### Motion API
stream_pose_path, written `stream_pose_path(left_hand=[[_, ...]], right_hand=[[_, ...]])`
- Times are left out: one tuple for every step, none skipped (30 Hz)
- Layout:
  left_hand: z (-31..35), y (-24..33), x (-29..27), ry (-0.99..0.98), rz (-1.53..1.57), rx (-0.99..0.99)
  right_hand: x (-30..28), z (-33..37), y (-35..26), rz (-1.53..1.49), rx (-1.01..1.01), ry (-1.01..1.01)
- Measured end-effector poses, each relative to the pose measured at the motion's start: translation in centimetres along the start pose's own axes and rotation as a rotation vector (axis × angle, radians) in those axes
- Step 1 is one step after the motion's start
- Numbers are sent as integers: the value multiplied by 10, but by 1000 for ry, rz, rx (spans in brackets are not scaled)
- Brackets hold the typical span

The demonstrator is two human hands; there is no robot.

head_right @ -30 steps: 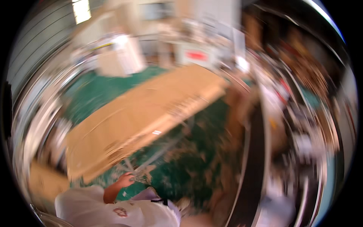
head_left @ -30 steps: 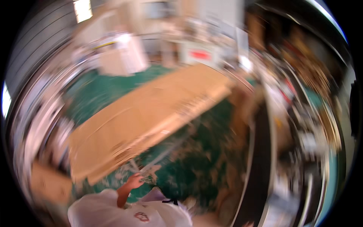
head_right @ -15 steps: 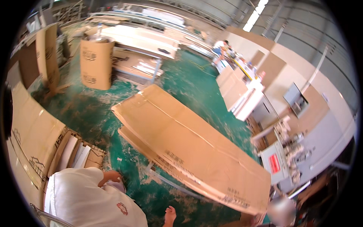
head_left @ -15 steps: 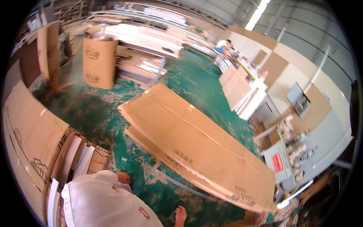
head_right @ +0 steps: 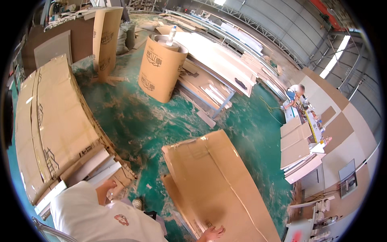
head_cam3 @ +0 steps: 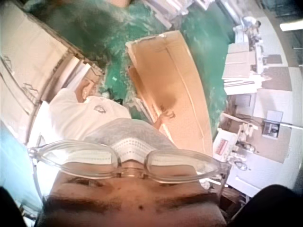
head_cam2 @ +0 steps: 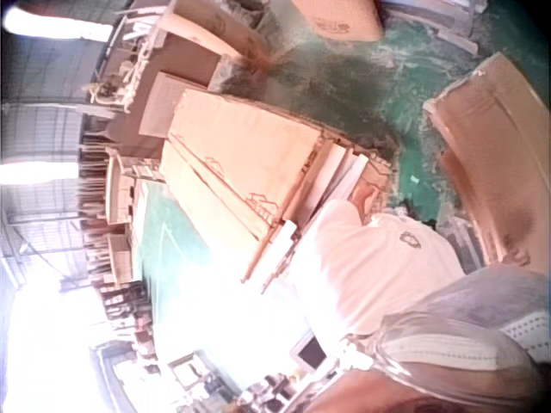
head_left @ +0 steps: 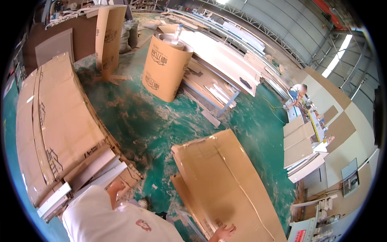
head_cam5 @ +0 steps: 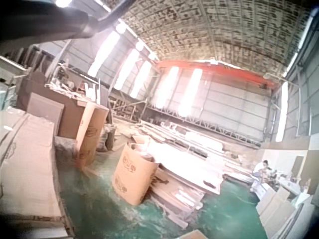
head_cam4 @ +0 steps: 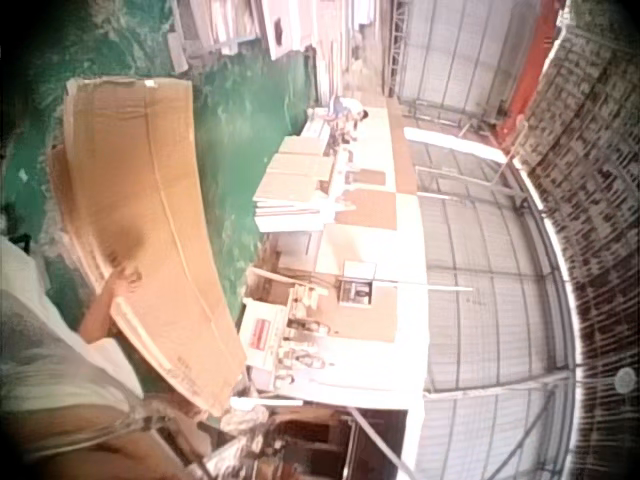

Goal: The person wraps a large furniture panel in corrugated cardboard, secures the packaging with tape using a dispenser, and marks the exterior with a marker.

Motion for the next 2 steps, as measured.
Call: stream_pose_path(left_hand=[[-11,25,5,30,35,63],[-23,42,0,78,70,111]], right_hand=[[26,-10,2,99,-43,117],[54,-18,-13,72,-33,131]])
Point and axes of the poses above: each hand's wrist, its own z-axis away from the middle knuckle, its own x-axis out of the palm, y = z × x, the point moved 3 cm from there along -z, towards the middle knuckle, and after that the axes turned 7 degrees about z, right-handed, at the moved point
